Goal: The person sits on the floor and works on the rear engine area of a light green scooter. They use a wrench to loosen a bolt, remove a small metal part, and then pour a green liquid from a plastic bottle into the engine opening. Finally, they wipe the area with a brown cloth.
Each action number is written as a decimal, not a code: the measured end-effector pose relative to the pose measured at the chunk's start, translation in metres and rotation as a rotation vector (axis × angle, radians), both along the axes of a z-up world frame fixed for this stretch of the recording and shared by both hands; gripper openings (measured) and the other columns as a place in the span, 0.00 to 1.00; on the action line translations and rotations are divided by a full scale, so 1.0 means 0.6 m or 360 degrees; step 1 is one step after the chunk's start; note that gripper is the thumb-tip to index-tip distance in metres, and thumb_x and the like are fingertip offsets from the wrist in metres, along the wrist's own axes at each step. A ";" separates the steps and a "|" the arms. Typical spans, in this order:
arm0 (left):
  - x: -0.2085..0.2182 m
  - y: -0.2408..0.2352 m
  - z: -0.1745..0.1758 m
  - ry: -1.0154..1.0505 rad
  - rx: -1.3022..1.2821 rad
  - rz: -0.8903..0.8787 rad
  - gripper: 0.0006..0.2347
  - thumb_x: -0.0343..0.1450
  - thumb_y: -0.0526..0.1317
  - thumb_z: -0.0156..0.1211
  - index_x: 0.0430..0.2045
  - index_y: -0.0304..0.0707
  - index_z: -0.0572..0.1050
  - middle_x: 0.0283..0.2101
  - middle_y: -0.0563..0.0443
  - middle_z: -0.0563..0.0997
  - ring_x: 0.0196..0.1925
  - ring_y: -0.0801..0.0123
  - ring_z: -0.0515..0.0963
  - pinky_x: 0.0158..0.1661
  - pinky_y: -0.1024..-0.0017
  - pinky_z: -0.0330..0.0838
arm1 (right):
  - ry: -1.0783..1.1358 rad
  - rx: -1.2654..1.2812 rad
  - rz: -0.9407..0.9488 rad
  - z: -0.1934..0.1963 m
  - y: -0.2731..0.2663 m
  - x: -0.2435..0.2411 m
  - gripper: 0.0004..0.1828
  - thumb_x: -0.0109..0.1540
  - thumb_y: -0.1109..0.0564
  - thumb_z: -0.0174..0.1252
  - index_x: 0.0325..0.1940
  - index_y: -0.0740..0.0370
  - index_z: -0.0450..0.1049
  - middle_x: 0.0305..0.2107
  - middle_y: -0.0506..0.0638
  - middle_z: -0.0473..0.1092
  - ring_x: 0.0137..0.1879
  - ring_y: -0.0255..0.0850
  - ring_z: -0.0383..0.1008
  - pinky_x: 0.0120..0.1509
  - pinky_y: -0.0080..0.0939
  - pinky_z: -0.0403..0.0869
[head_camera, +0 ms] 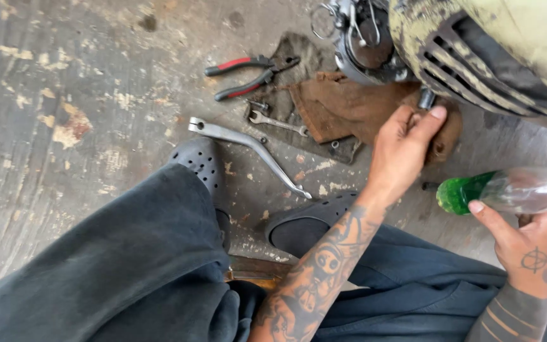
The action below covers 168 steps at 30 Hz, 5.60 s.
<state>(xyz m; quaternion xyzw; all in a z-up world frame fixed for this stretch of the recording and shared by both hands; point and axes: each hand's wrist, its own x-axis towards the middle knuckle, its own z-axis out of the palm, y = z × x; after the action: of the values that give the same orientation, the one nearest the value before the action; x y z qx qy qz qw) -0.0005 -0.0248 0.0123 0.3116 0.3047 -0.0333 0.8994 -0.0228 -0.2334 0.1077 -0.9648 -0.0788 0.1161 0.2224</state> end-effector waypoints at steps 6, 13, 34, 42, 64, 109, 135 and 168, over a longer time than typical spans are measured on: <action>0.016 -0.051 -0.046 -0.0176 -0.0918 0.0568 0.08 0.79 0.39 0.52 0.30 0.39 0.73 0.23 0.62 0.70 0.20 0.85 0.66 0.20 0.87 0.60 | 0.0003 0.0223 -0.0108 -0.004 -0.031 -0.005 0.25 0.65 0.73 0.65 0.65 0.82 0.65 0.54 0.64 0.68 0.55 0.50 0.70 0.64 0.43 0.69; 0.004 -0.011 -0.043 -0.0145 0.0907 0.0247 0.11 0.73 0.36 0.61 0.49 0.37 0.78 0.46 0.50 0.84 0.44 0.70 0.83 0.48 0.74 0.80 | -0.0143 -0.0007 0.0082 0.034 -0.023 -0.017 0.27 0.60 0.68 0.72 0.61 0.81 0.73 0.50 0.65 0.73 0.51 0.54 0.73 0.61 0.49 0.70; 0.021 0.055 -0.023 -0.1071 0.3640 -0.0422 0.14 0.67 0.29 0.67 0.46 0.38 0.79 0.54 0.49 0.72 0.36 0.70 0.81 0.33 0.74 0.82 | -0.0249 0.0084 0.0203 0.081 -0.040 -0.043 0.32 0.56 0.60 0.75 0.59 0.80 0.72 0.45 0.66 0.78 0.45 0.56 0.79 0.51 0.49 0.74; 0.024 0.052 -0.013 -0.1206 0.3889 -0.0515 0.11 0.64 0.29 0.64 0.36 0.43 0.71 0.44 0.50 0.69 0.26 0.72 0.73 0.26 0.73 0.74 | -0.0332 0.0176 0.0123 0.109 -0.035 -0.035 0.30 0.55 0.60 0.75 0.55 0.76 0.70 0.42 0.64 0.77 0.37 0.53 0.77 0.44 0.47 0.72; 0.008 0.016 -0.048 -0.0058 -0.0697 0.0131 0.12 0.79 0.44 0.46 0.36 0.34 0.74 0.27 0.49 0.74 0.28 0.66 0.77 0.32 0.71 0.75 | -0.0164 0.0205 -0.0071 0.110 -0.029 -0.016 0.26 0.53 0.56 0.72 0.47 0.70 0.68 0.36 0.61 0.76 0.34 0.54 0.76 0.42 0.49 0.72; -0.006 0.062 -0.065 0.0208 -0.0153 -0.0020 0.29 0.74 0.45 0.58 0.70 0.36 0.59 0.72 0.33 0.62 0.73 0.43 0.63 0.68 0.41 0.56 | 0.0550 -0.0624 -0.0013 0.008 0.049 0.069 0.38 0.55 0.37 0.61 0.68 0.51 0.70 0.50 0.57 0.76 0.56 0.59 0.78 0.54 0.63 0.79; 0.009 0.057 -0.026 0.0152 -0.0078 -0.0233 0.28 0.76 0.48 0.52 0.72 0.40 0.58 0.76 0.30 0.53 0.79 0.42 0.46 0.72 0.44 0.44 | -0.0002 -0.0814 0.0036 -0.004 0.052 0.049 0.26 0.55 0.40 0.59 0.54 0.50 0.76 0.40 0.52 0.77 0.50 0.56 0.81 0.48 0.59 0.80; 0.007 0.071 -0.069 0.0021 -0.0185 -0.0298 0.16 0.76 0.38 0.49 0.56 0.29 0.72 0.54 0.44 0.77 0.55 0.62 0.75 0.56 0.65 0.67 | -0.0532 -0.0867 0.0251 0.017 0.051 0.044 0.24 0.51 0.45 0.64 0.49 0.54 0.79 0.35 0.47 0.76 0.34 0.40 0.78 0.44 0.36 0.76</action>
<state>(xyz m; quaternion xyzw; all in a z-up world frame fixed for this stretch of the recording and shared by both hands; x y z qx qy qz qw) 0.0035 0.0176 -0.0293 0.2858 0.2778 -0.1369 0.9069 0.0038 -0.2031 0.1180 -0.9855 -0.1546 -0.0102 -0.0695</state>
